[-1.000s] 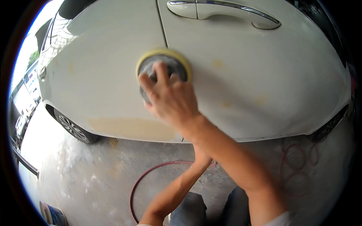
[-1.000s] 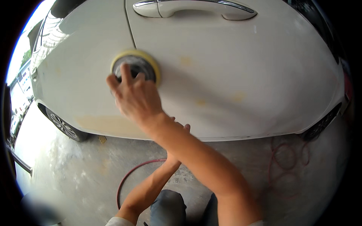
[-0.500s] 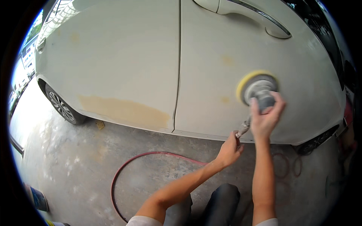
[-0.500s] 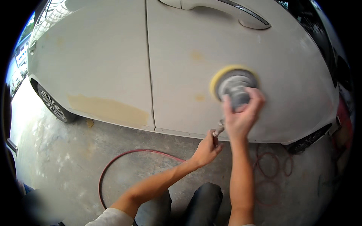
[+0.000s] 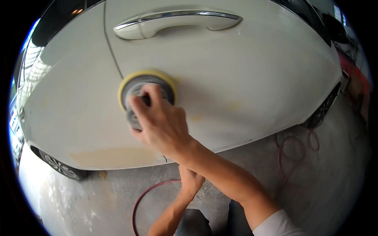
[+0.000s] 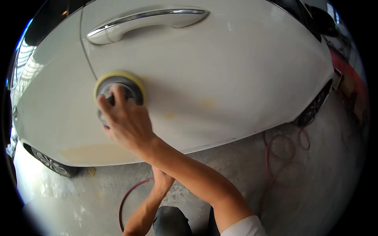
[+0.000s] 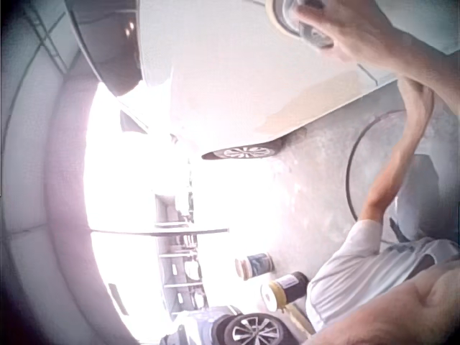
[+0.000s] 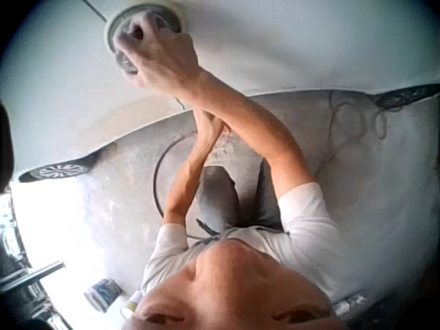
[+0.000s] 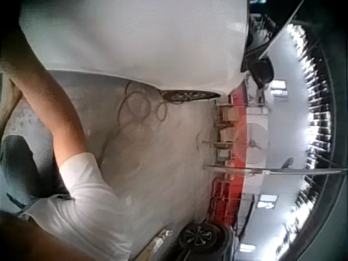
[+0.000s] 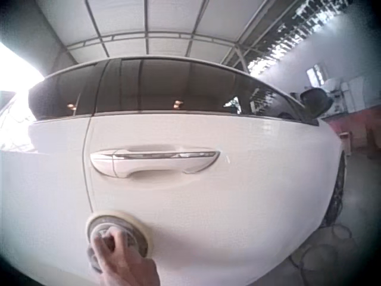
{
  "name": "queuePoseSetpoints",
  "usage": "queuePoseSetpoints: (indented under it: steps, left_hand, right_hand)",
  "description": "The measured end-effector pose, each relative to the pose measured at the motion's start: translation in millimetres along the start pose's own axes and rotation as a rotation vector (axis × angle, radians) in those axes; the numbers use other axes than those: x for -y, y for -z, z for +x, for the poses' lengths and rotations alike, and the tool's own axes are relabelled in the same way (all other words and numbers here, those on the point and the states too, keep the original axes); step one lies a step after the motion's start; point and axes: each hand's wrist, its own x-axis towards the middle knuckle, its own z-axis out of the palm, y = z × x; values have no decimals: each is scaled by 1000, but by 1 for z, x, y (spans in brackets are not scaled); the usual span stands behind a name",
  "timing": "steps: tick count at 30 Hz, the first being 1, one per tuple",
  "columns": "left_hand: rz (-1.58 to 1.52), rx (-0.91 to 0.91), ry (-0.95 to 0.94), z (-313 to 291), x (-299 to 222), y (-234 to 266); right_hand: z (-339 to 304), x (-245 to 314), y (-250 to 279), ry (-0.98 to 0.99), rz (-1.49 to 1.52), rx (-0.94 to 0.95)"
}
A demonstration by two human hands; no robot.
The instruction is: The person uses a pneumatic orbital polisher to sand the side panels of a white car. They briefly stop to swap the sanding disc for a fresh one, then resume polishing the same area.
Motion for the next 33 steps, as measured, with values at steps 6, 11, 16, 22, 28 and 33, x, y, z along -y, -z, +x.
queuePoseSetpoints:
  steps: [6,11,16,22,28,33]
  left_hand:
    - [-216,163,165,15,-23,-21]
    - [-98,228,247,12,-36,-27]
    - [-143,101,131,17,-43,9]
    - [-34,-53,-72,22,-43,30]
    - [38,260,145,37,-45,-23]
    - [88,362,-20,45,-49,-78]
  right_hand:
    - [12,-29,44,-4,-59,-194]
    - [13,-31,55,-47,-59,-62]
    - [38,6,25,-3,-36,1]
    - [49,22,3,20,-68,53]
    - [-4,-71,52,-96,-70,-335]
    - [-25,-144,136,-511,32,-495]
